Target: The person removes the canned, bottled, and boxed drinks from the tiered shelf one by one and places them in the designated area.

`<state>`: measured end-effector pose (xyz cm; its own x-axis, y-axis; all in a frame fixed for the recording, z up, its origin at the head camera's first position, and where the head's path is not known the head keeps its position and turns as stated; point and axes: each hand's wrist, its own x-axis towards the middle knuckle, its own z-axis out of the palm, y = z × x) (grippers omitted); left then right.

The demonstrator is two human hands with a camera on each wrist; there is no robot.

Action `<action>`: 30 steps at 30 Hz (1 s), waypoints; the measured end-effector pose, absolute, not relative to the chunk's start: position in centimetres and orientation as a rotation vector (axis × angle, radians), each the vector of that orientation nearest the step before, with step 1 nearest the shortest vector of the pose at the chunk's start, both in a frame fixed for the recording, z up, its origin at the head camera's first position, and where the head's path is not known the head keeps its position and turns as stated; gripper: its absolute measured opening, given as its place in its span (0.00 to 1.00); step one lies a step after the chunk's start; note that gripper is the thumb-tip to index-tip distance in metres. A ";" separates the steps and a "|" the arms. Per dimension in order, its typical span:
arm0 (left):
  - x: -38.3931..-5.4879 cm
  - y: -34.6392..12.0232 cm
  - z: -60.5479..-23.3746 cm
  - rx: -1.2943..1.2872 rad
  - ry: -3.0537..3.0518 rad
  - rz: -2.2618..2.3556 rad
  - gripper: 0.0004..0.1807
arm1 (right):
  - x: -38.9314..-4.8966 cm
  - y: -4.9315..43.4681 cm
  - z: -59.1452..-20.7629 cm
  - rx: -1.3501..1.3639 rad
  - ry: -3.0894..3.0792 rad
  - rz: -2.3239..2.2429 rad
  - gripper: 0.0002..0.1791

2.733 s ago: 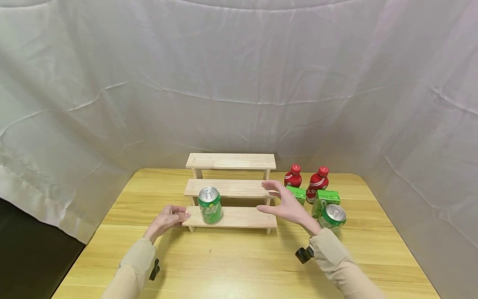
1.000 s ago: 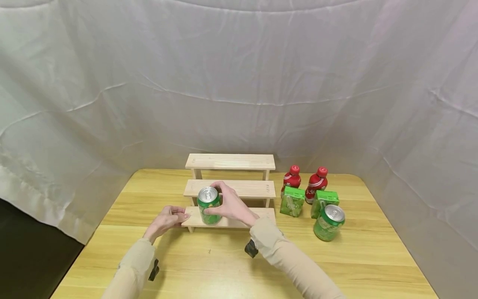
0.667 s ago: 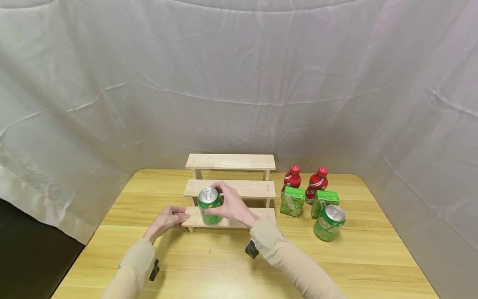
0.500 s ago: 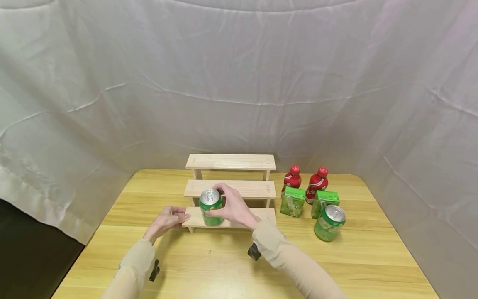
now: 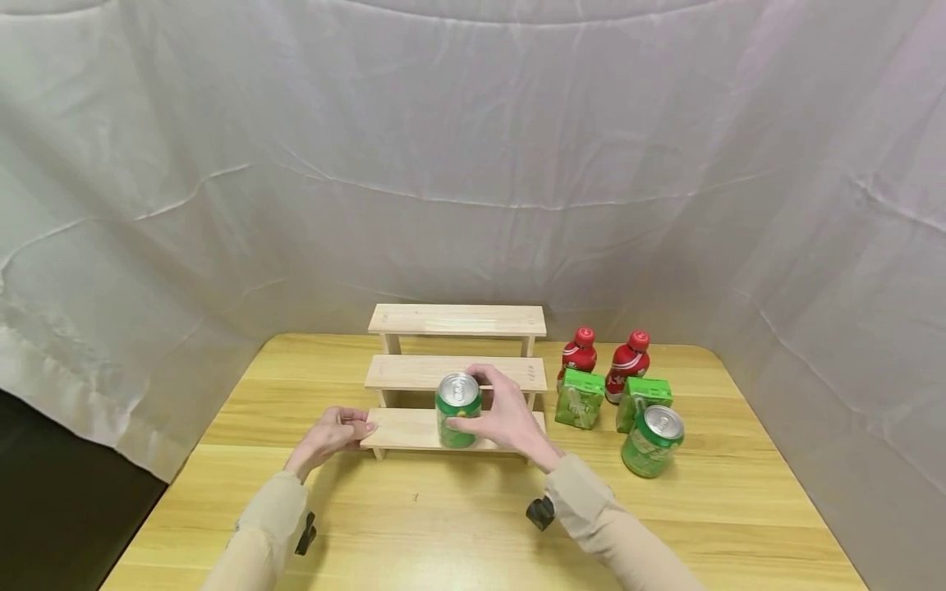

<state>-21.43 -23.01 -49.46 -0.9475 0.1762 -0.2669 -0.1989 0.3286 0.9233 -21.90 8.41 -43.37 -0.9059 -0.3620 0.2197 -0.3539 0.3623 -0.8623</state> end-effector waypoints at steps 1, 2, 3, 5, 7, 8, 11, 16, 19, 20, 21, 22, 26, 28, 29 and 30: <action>-21.4 -23.0 -49.5 -0.024 2.282 1.651 0.25 | -21.8 8.9 -43.4 -0.659 2.596 -1.645 0.37; -21.4 -23.0 -49.5 -0.029 2.282 1.651 0.25 | -21.7 9.3 -43.4 -0.638 2.608 -1.652 0.37; -21.5 -22.9 -49.5 -0.033 2.282 1.653 0.25 | -21.6 9.9 -43.5 -0.623 2.620 -1.660 0.37; -21.5 -22.9 -49.6 -0.038 2.286 1.652 0.25 | -21.4 10.9 -43.5 -0.594 2.642 -1.672 0.37; -21.5 -22.9 -49.6 -0.039 2.285 1.655 0.25 | -21.3 12.0 -43.7 -0.588 2.676 -1.685 0.36; -21.5 -22.9 -49.6 -0.040 2.282 1.658 0.25 | -21.2 12.6 -43.7 -0.596 2.697 -1.687 0.36; -21.5 -22.8 -49.5 -0.038 2.279 1.659 0.25 | -21.1 14.4 -43.9 -0.639 2.788 -1.678 0.37; -21.5 -22.9 -49.5 -0.038 2.280 1.656 0.25 | -21.0 17.4 -44.1 -0.599 2.896 -1.663 0.38; -21.5 -22.9 -49.4 -0.036 2.284 1.655 0.25 | -20.8 18.9 -44.0 -0.504 2.944 -1.635 0.39; -21.5 -23.0 -49.4 -0.031 2.284 1.652 0.25 | -20.7 19.4 -44.0 -0.471 2.959 -1.621 0.39; -21.5 -23.0 -49.4 -0.031 2.282 1.654 0.25 | -20.7 19.8 -44.0 -0.438 2.972 -1.608 0.39; -21.5 -23.0 -49.4 -0.026 2.281 1.654 0.25 | -20.7 20.2 -44.1 -0.410 2.981 -1.601 0.39; -21.5 -23.0 -49.4 -0.017 2.269 1.658 0.24 | -20.5 21.6 -44.2 -0.320 3.005 -1.589 0.39; -21.5 -23.0 -49.4 -0.011 2.264 1.659 0.24 | -20.4 22.0 -44.4 -0.290 3.008 -1.589 0.39; -21.5 -23.0 -49.4 -0.006 2.262 1.658 0.24 | -20.3 22.2 -44.5 -0.270 3.015 -1.581 0.39; -21.5 -23.0 -49.4 -0.002 2.261 1.657 0.24 | -20.3 22.3 -44.7 -0.253 3.015 -1.581 0.40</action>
<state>-21.52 -23.00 -49.45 -0.9434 0.1950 -0.2682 -0.1971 0.3208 0.9264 -20.27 22.34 -44.67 -0.9524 -0.0042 0.3048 -0.2532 0.5678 -0.7832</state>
